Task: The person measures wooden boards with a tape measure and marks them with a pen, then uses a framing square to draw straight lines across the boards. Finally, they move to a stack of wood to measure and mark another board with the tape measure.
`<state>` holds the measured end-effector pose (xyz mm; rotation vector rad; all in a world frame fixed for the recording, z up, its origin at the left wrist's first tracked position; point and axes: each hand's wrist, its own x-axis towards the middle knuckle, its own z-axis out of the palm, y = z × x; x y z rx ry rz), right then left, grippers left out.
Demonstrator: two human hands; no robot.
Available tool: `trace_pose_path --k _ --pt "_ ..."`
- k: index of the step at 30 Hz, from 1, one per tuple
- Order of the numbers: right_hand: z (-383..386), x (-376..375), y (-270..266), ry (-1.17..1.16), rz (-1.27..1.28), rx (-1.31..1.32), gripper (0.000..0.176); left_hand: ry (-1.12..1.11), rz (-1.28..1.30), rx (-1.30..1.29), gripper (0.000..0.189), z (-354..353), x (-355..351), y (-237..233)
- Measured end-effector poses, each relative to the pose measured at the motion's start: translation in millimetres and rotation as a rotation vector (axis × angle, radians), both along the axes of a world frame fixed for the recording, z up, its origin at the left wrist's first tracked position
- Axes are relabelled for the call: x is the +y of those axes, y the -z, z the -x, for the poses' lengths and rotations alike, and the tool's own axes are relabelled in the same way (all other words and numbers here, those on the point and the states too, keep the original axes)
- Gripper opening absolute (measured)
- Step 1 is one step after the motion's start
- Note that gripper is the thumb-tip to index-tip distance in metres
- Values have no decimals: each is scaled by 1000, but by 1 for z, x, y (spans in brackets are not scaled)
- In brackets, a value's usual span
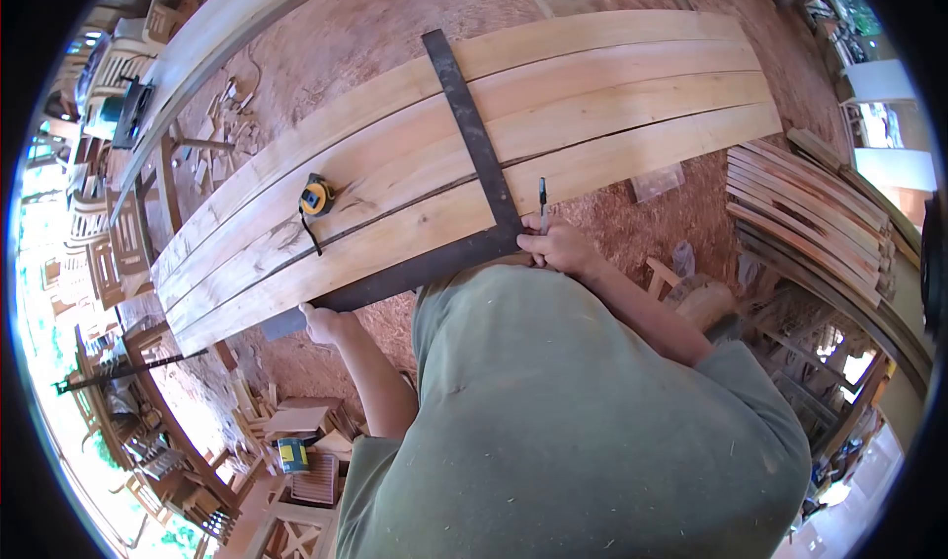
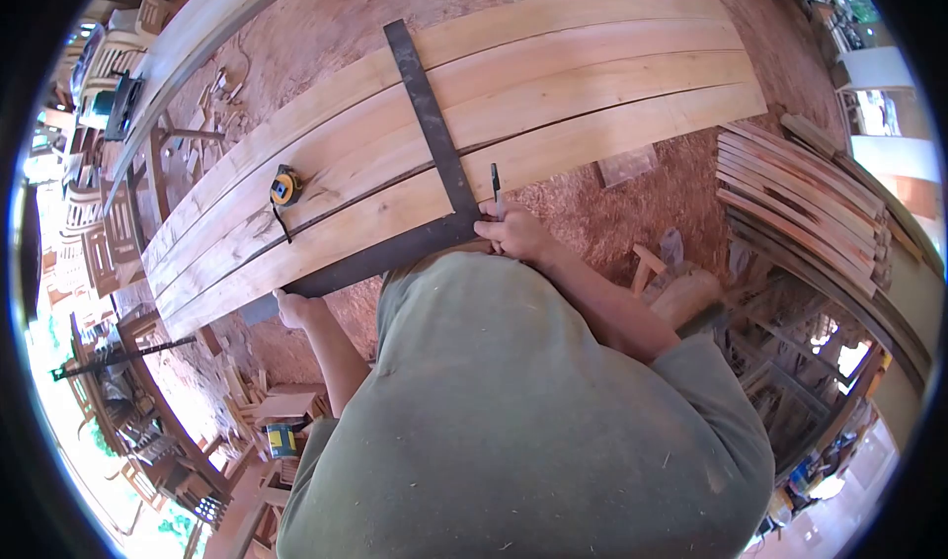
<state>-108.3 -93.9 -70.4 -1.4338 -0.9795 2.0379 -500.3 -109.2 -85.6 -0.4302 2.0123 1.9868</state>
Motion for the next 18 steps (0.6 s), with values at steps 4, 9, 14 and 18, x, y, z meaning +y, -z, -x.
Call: trace_pose_path --k 4,9,14,18 --pt "4 -6 13 100 29 -45 45 13 -15 -21 47 0 0 2" --pt "2 -6 19 77 25 -6 38 17 4 8 48 -3 1 -3" --pt "4 -7 14 112 15 -13 23 27 -16 -16 51 2 -2 5" --pt "2 -5 18 54 0 -3 27 8 51 -29 52 5 -2 6"
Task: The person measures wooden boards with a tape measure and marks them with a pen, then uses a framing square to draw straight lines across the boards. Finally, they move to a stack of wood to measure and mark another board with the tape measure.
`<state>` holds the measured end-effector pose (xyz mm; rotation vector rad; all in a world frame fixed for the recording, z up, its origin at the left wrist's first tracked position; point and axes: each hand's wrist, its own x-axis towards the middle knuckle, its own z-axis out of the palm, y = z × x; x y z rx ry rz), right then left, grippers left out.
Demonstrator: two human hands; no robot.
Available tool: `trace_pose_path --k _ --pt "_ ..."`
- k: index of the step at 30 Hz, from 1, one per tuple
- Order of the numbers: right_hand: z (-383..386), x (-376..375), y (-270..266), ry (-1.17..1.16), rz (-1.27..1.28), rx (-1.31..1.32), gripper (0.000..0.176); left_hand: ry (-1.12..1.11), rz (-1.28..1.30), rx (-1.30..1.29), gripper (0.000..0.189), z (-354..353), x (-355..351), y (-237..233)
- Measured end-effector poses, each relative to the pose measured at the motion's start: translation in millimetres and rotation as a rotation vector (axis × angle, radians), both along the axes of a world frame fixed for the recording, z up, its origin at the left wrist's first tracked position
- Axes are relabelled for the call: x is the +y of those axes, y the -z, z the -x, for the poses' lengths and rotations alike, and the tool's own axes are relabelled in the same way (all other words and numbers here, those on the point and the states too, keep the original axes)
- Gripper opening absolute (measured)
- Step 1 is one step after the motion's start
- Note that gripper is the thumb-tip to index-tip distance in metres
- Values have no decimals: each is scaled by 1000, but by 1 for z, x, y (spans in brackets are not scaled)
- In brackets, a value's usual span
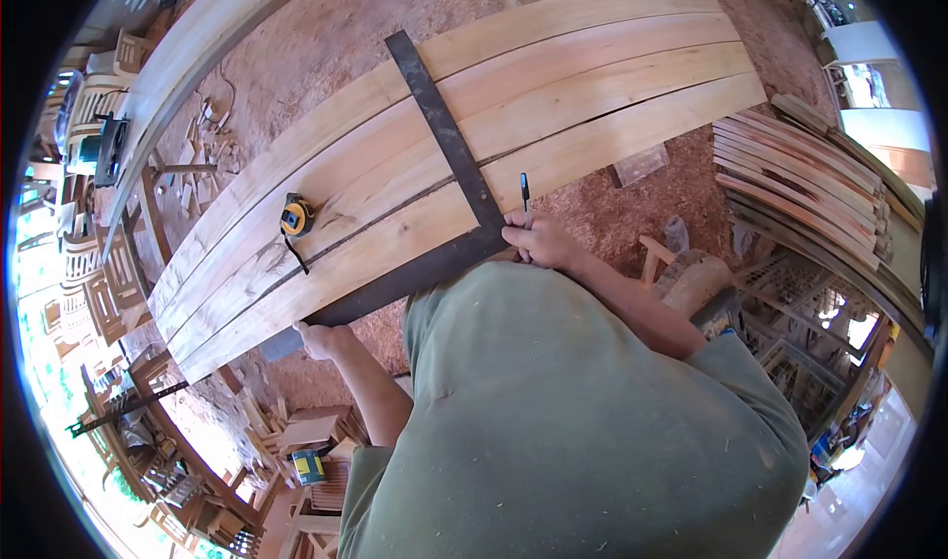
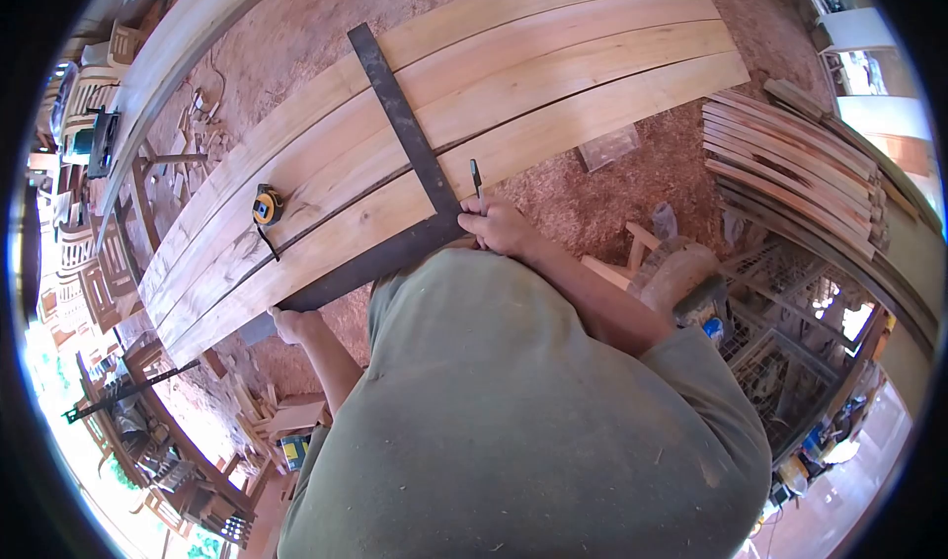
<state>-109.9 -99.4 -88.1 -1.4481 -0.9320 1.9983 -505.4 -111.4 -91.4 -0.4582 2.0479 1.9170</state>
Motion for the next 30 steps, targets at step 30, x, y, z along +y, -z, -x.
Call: trace_pose_path --k 30 --pt "-11 20 -52 -117 -338 -437 37 -51 -110 -32 47 -9 4 -8"
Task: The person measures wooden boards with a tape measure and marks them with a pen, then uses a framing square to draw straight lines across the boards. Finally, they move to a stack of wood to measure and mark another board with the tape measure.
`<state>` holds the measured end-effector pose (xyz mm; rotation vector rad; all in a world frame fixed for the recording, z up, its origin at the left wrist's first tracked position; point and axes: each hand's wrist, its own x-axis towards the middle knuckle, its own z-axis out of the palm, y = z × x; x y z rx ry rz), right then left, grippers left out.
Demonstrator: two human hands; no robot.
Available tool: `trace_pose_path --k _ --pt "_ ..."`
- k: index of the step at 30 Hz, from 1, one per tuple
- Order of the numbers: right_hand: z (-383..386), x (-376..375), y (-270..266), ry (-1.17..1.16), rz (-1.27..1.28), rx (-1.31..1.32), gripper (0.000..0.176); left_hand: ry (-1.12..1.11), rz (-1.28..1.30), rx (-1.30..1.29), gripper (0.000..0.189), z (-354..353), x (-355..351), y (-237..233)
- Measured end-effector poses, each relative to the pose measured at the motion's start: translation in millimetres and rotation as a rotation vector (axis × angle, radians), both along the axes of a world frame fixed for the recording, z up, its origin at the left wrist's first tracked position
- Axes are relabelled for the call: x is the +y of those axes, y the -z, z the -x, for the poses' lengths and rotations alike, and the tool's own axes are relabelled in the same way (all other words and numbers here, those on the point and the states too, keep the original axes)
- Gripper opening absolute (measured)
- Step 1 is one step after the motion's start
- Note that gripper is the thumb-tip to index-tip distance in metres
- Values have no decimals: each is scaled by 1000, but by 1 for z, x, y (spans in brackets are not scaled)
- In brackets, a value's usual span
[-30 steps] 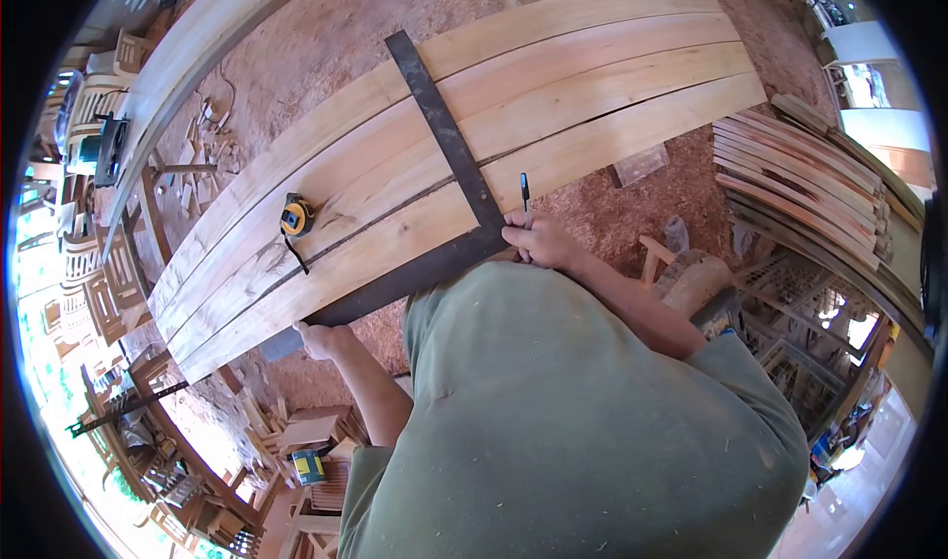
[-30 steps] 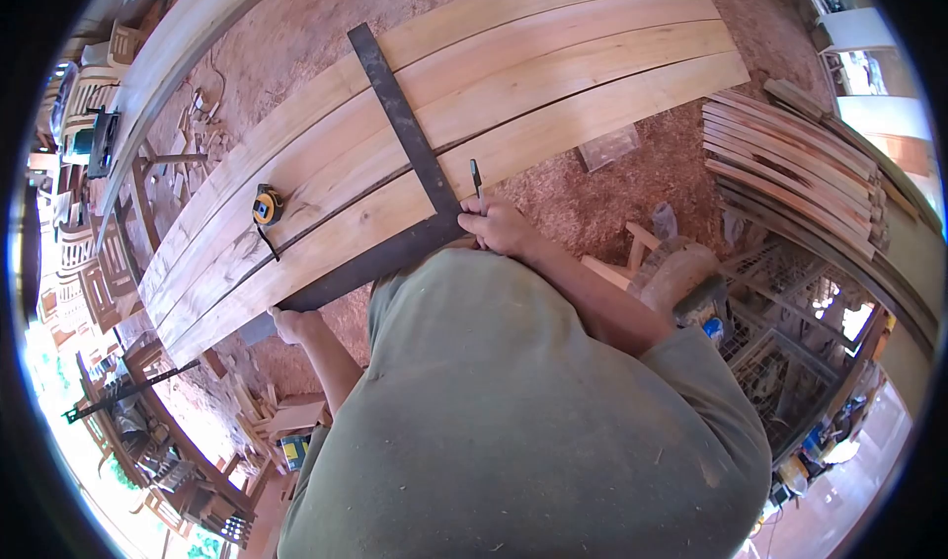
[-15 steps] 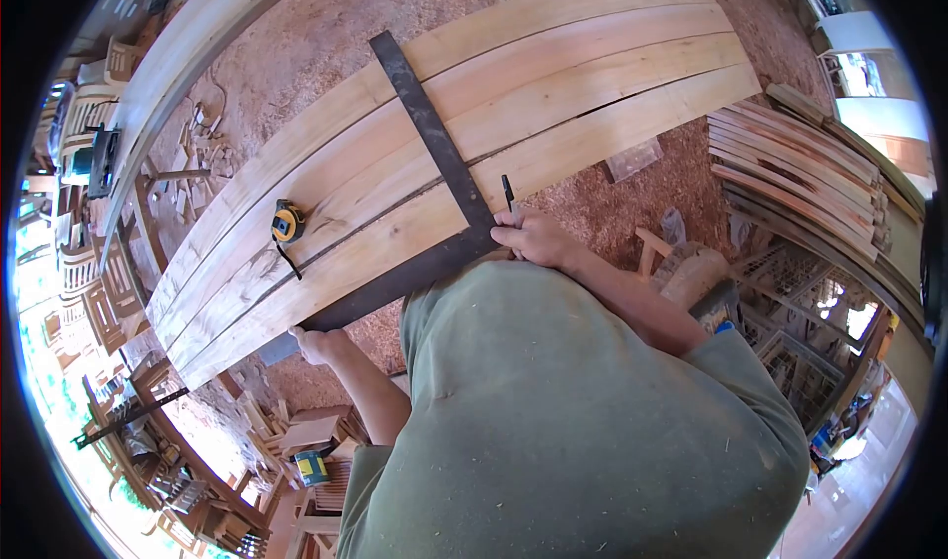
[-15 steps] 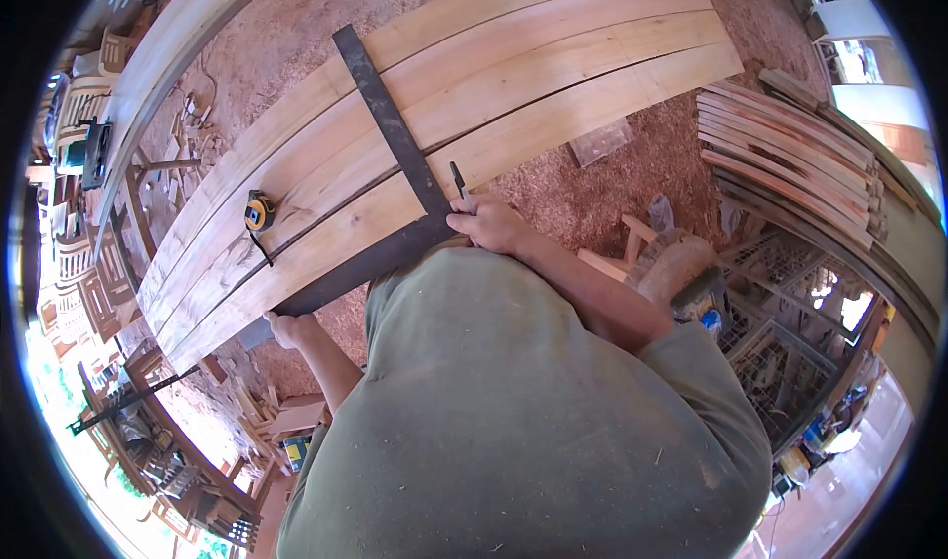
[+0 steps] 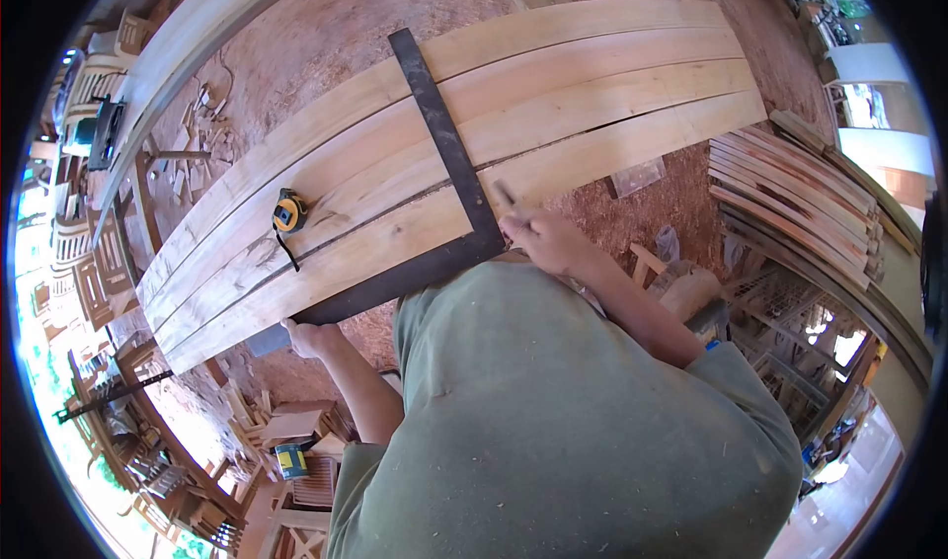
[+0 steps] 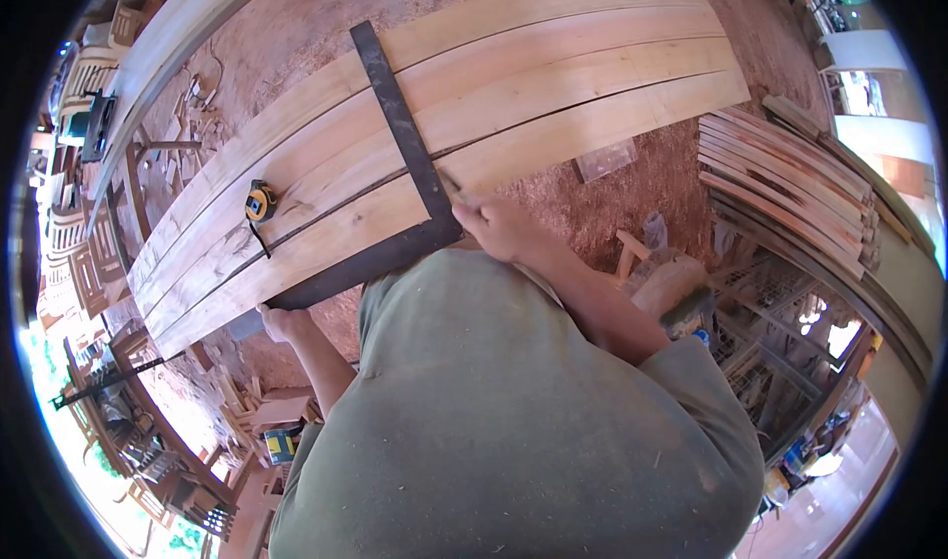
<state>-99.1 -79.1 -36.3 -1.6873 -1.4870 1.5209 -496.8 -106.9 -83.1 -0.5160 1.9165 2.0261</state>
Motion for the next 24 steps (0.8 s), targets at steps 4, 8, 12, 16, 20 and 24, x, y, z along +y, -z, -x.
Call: trace_pose_path --k 4,8,12,16,20,24 --pt "-16 19 -6 109 -190 -134 31 59 -102 -2 49 12 -4 13" --pt "-3 60 -23 97 -292 -107 28 41 -47 -2 50 2 2 2" --pt "17 82 4 105 -611 80 26 67 -73 16 50 9 -3 11" --pt "22 87 0 87 -517 74 27 65 -56 10 52 6 -2 6" --pt "23 92 11 51 -557 -21 26 46 -10 12 52 1 1 0" --pt "23 96 16 13 -615 -43 24 36 -28 14 50 1 2 1"
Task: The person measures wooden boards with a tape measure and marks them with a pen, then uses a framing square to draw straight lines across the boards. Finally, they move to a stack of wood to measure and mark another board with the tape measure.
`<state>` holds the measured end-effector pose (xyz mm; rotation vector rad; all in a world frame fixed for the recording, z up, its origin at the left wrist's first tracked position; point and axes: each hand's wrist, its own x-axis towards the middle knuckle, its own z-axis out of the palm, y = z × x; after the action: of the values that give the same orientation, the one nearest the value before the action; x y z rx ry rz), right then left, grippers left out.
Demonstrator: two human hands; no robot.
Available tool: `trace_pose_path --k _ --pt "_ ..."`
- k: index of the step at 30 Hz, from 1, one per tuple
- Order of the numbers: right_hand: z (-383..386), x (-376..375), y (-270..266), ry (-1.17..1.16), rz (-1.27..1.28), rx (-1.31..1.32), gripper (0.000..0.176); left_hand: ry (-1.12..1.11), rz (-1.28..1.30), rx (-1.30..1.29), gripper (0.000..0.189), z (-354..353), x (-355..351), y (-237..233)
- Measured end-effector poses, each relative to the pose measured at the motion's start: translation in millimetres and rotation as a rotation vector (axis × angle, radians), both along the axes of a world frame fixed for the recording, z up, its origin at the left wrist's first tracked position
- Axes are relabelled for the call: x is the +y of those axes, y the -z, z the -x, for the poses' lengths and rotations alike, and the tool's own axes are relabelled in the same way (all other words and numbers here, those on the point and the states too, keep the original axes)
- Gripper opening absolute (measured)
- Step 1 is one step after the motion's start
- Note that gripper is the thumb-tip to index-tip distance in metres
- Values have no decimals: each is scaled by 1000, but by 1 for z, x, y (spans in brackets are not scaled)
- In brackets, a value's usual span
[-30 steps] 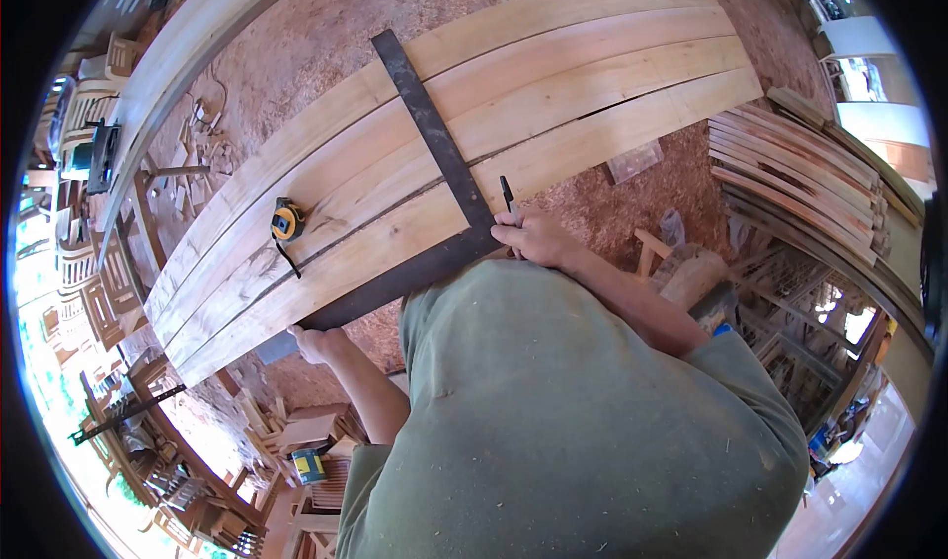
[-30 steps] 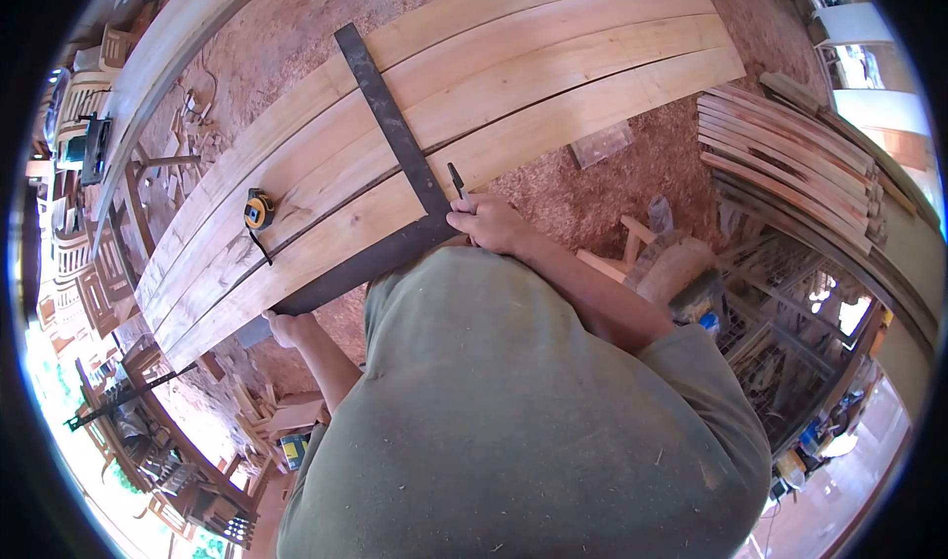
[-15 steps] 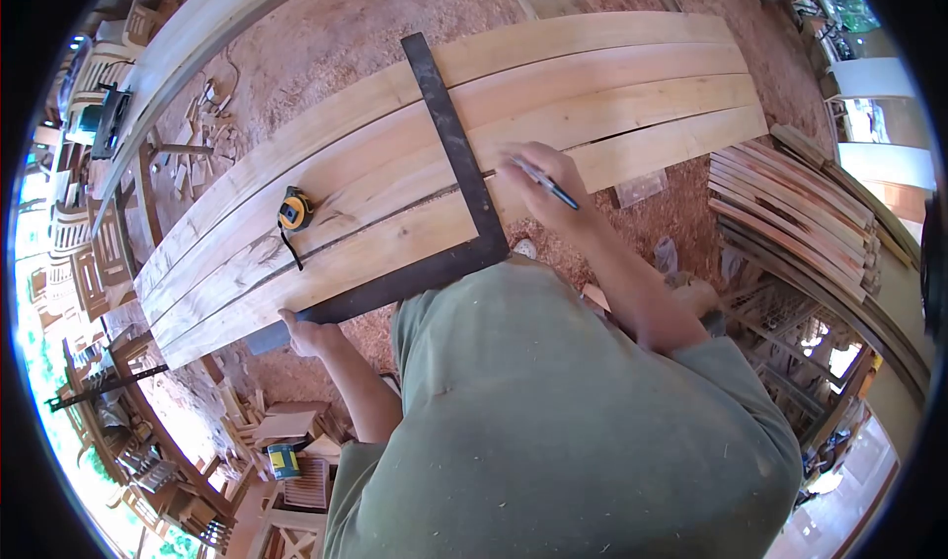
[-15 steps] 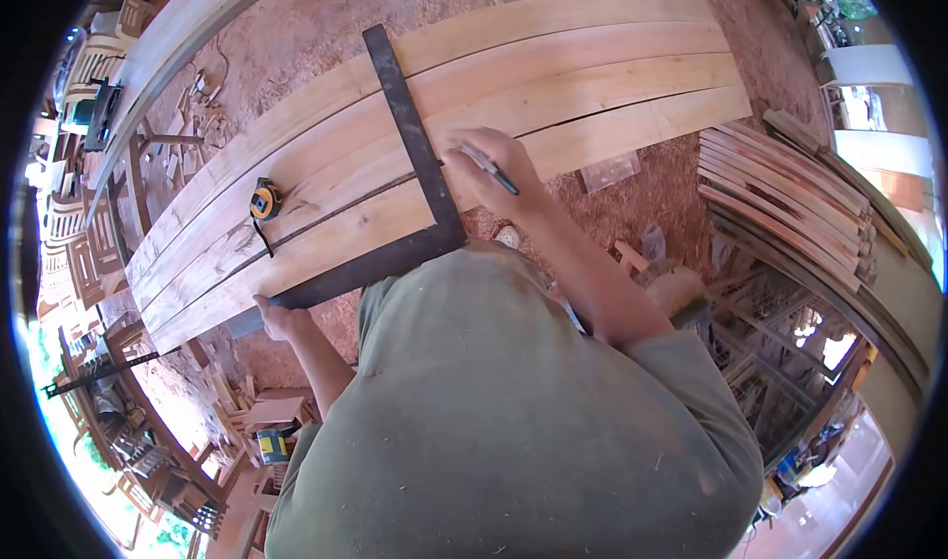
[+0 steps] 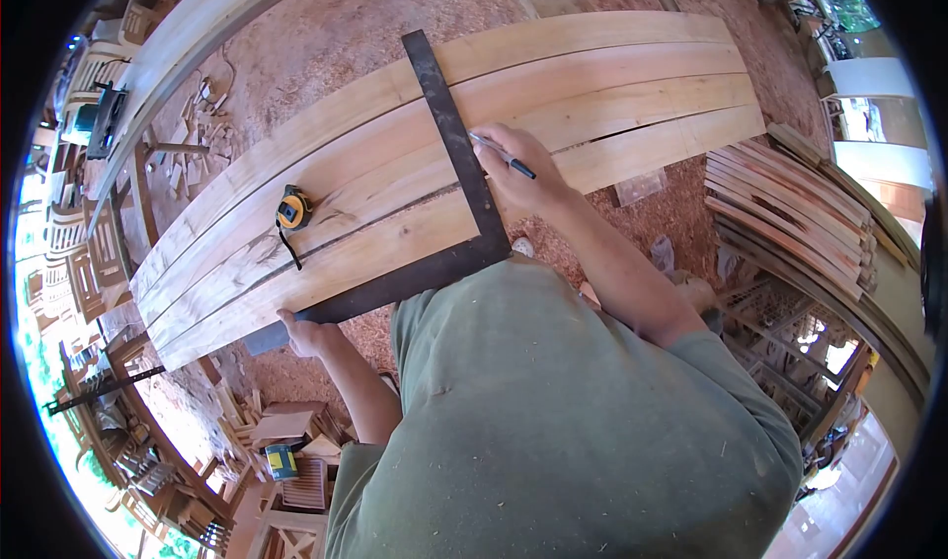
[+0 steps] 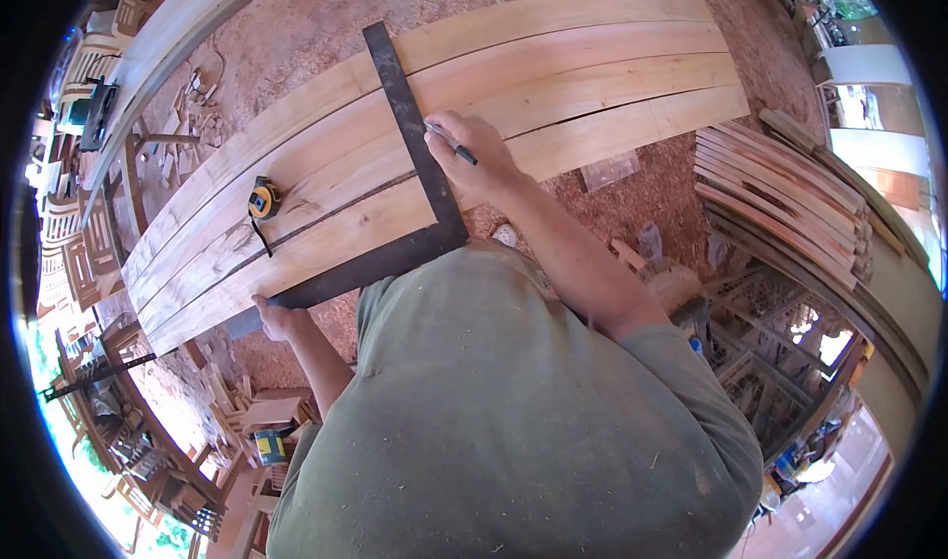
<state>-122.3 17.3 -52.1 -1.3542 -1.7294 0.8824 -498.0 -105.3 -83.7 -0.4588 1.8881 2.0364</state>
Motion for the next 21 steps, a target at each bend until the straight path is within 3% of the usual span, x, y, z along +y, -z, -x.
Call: trace_pose_path --k 11,14,16,20,21 --pt "-18 -23 -15 -129 15 -75 17 -16 49 7 48 -1 2 -3" --pt "-18 -28 -16 -140 120 -96 17 -16 66 4 49 -1 2 -3" --pt "-13 -30 -10 -54 -17 8 17 -15 61 13 49 2 0 2" --pt "-16 -34 -14 -121 -83 -84 16 -12 43 23 49 2 0 1" --pt "-16 -34 -19 -91 30 -38 15 -10 43 23 49 2 -1 2"
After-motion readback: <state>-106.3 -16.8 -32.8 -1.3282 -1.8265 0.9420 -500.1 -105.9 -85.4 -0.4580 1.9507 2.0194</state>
